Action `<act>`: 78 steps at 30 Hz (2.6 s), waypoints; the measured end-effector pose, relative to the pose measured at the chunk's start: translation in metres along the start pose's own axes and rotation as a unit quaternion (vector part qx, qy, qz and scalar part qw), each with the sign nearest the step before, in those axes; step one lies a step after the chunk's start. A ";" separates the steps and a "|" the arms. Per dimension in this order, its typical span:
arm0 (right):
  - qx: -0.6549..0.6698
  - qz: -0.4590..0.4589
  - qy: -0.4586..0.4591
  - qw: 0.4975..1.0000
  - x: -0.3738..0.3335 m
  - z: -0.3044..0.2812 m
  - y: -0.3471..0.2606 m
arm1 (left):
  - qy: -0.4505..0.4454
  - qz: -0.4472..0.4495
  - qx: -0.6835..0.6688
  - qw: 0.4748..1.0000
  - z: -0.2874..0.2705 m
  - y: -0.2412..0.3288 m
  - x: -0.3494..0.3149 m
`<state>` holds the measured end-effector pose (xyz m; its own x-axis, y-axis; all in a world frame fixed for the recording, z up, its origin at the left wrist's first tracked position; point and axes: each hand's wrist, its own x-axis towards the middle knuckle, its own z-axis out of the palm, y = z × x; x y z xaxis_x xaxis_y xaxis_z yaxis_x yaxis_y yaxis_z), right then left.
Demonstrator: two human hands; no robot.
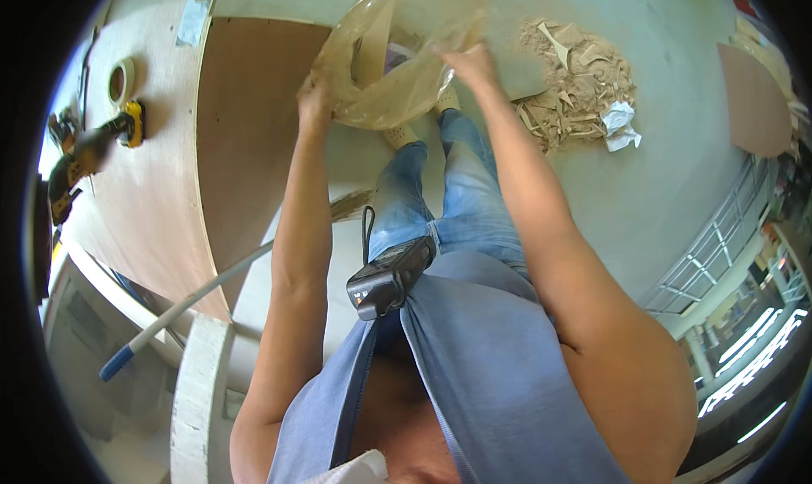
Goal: The recorder uses a broom and a handheld dustpan to sweep up wood shavings and debris from a concrete floor in a workshop.
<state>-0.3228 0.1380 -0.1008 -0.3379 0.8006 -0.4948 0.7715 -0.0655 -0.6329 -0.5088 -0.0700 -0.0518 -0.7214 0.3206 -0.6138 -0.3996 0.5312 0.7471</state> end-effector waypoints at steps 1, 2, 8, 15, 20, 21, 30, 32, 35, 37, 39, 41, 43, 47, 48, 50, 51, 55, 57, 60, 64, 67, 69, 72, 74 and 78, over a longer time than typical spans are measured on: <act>0.029 0.038 -0.098 0.994 -0.003 0.008 -0.007 | -0.019 0.017 0.036 0.999 0.000 -0.016 0.008; 0.037 0.043 -0.093 0.994 -0.012 0.012 -0.021 | -0.025 0.021 0.045 0.998 -0.003 -0.016 0.007; -0.001 -0.040 -0.078 0.996 -0.069 -0.035 -0.115 | 0.099 0.095 -0.131 0.982 -0.065 0.018 -0.023; 0.069 -0.081 -0.032 0.994 -0.094 -0.053 -0.109 | 0.084 0.050 -0.063 0.993 -0.091 0.030 -0.074; 0.040 -0.129 0.019 0.991 -0.121 -0.073 -0.122 | 0.150 0.124 -0.004 0.981 -0.083 0.046 -0.116; 0.037 -0.095 -0.009 0.995 -0.114 -0.073 -0.125 | 0.132 0.097 -0.029 0.986 -0.083 0.039 -0.112; -0.022 -0.052 -0.063 0.996 -0.078 -0.045 -0.094 | 0.044 -0.044 0.118 0.991 -0.069 -0.034 -0.060; -0.017 -0.059 -0.051 0.997 -0.085 -0.044 -0.082 | 0.107 0.059 0.300 0.946 -0.067 -0.023 -0.066; -0.024 -0.075 -0.040 0.996 -0.089 -0.045 -0.072 | 0.249 0.202 0.427 0.845 -0.051 -0.007 -0.064; -0.035 -0.080 -0.043 0.995 -0.093 -0.044 -0.070 | 0.187 0.217 0.424 0.859 -0.045 0.000 -0.052; -0.064 -0.100 0.002 0.993 -0.097 -0.044 -0.071 | 0.047 0.179 0.372 0.909 -0.040 0.005 -0.035; -0.061 -0.086 0.004 0.994 -0.102 -0.043 -0.063 | 0.049 0.167 0.332 0.927 -0.029 0.005 -0.035; -0.060 -0.069 0.008 0.996 -0.103 -0.047 -0.050 | 0.047 0.154 0.289 0.944 -0.017 0.008 -0.037; -0.059 -0.039 0.075 0.995 -0.103 -0.073 -0.020 | 0.086 0.093 0.084 0.988 -0.009 0.014 -0.051; -0.063 -0.025 0.107 0.992 -0.101 -0.082 -0.016 | 0.093 0.064 -0.014 0.993 -0.007 0.016 -0.054; -0.053 -0.013 0.119 0.991 -0.100 -0.093 -0.007 | 0.070 0.134 0.081 0.985 -0.002 0.015 -0.061; -0.047 -0.004 0.129 0.990 -0.100 -0.096 -0.002 | 0.047 0.201 0.171 0.963 0.000 0.014 -0.063; -0.036 -0.023 0.165 0.985 -0.097 -0.108 0.018 | -0.026 0.092 0.093 0.991 0.008 0.022 -0.052; -0.043 0.015 0.160 0.986 -0.103 -0.118 0.044 | -0.079 0.051 -0.070 0.993 0.032 0.043 -0.072; -0.015 0.017 0.157 0.987 -0.112 -0.124 0.036 | -0.384 -0.078 -0.220 0.893 -0.005 0.044 -0.046; -0.080 0.045 0.259 0.961 -0.116 -0.137 0.091 | -0.199 -0.093 -0.136 0.966 0.074 0.028 -0.086; -0.073 -0.106 0.328 0.936 -0.166 -0.111 0.080 | -0.209 -0.094 -0.132 0.964 0.079 0.026 -0.101; -0.004 -0.103 0.149 0.983 -0.227 -0.097 0.081 | -0.174 -0.053 -0.121 0.976 0.085 0.023 -0.108; 0.117 0.135 -0.055 0.982 -0.294 -0.068 0.205 | -0.178 -0.014 -0.113 0.978 0.131 0.009 -0.128; 0.166 0.256 0.053 0.951 -0.320 -0.061 0.238 | -0.176 0.000 -0.109 0.978 0.136 0.003 -0.134; 0.208 0.308 0.343 0.863 -0.288 -0.070 0.264 | -0.192 0.020 -0.035 0.981 0.152 0.001 -0.146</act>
<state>0.0155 -0.0681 -0.0838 0.5756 0.6916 -0.4363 0.3814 -0.6990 -0.6049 -0.3179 0.0034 -0.0003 -0.4757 0.6189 -0.6251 -0.4228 0.4623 0.7794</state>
